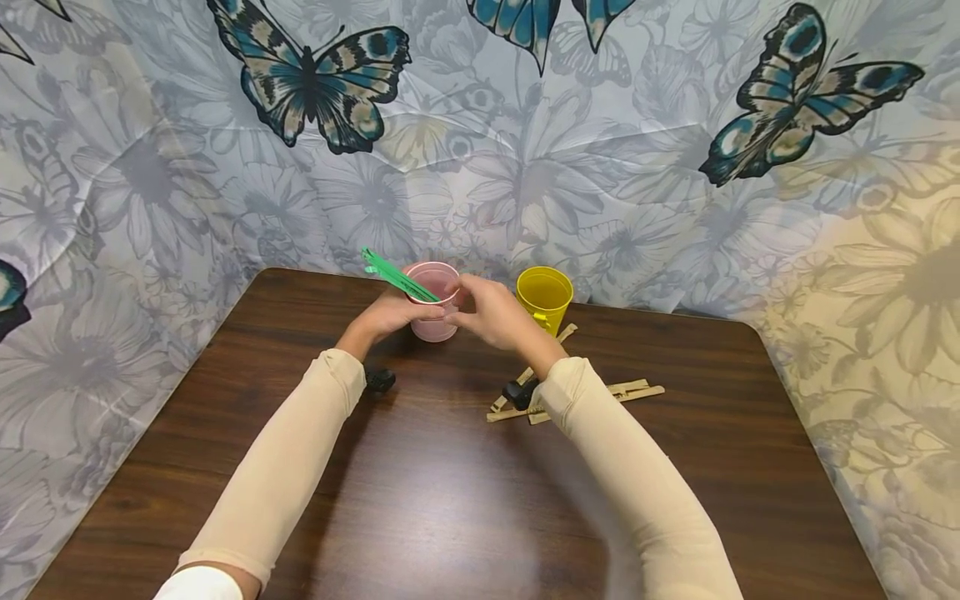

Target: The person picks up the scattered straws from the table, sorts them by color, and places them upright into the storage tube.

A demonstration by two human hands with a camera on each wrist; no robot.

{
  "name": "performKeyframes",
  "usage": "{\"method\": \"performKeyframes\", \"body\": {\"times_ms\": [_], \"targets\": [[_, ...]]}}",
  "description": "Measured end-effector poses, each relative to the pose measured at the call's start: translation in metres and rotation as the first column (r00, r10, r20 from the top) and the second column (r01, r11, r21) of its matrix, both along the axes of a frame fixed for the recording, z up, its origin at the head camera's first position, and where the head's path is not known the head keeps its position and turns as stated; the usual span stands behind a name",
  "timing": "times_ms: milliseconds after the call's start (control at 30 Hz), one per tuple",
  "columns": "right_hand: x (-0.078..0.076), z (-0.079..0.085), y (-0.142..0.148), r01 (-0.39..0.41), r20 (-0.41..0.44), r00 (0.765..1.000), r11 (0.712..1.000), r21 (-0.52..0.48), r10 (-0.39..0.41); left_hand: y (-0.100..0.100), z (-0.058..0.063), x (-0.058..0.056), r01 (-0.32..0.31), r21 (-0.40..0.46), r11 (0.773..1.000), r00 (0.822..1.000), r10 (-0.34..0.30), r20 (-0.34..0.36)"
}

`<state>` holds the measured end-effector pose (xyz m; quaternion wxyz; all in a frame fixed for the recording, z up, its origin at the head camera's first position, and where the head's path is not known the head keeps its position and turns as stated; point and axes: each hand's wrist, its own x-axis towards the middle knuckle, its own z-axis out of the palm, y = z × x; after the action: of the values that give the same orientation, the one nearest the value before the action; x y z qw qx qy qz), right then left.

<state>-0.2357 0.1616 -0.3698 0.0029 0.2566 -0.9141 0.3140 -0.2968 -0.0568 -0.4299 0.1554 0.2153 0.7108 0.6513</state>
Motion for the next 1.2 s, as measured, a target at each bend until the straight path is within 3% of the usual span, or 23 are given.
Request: {"method": "performKeyframes", "body": {"times_ms": [267,333,567,700,767,833,1000,1200], "targets": [[0.023,-0.005,0.031,-0.039,0.066,0.997,0.992,0.124,0.031,0.003,-0.022,-0.005,-0.144,-0.104,0.984,0.989,0.141,-0.039],[0.028,-0.006,0.039,-0.038,0.069,0.997,0.991,0.131,0.029,0.002,-0.019,-0.002,-0.162,-0.134,0.978,0.987,0.16,-0.023],[0.046,-0.009,0.066,-0.012,0.088,0.996,0.985,0.175,-0.004,0.0,-0.018,0.007,-0.189,-0.17,0.967,0.982,0.181,-0.063],[0.053,-0.01,0.081,-0.024,0.127,0.992,0.973,0.229,-0.006,-0.003,-0.02,0.013,-0.18,-0.118,0.977,0.978,0.165,-0.132],[0.056,-0.011,0.086,-0.025,0.15,0.989,0.969,0.247,-0.013,-0.006,-0.02,0.017,-0.172,-0.088,0.981,0.975,0.157,-0.159],[0.059,-0.012,0.092,-0.026,0.165,0.986,0.965,0.26,-0.018,-0.009,-0.02,0.024,-0.176,-0.11,0.978,0.973,0.156,-0.17],[0.067,-0.021,0.103,-0.04,0.208,0.978,0.962,0.27,-0.017,-0.016,-0.016,0.045,-0.211,-0.263,0.941,0.973,0.176,-0.15],[0.078,-0.03,0.119,-0.034,0.247,0.968,0.957,0.289,-0.04,-0.018,-0.007,0.066,-0.208,-0.356,0.911,0.978,0.186,-0.094]]}}
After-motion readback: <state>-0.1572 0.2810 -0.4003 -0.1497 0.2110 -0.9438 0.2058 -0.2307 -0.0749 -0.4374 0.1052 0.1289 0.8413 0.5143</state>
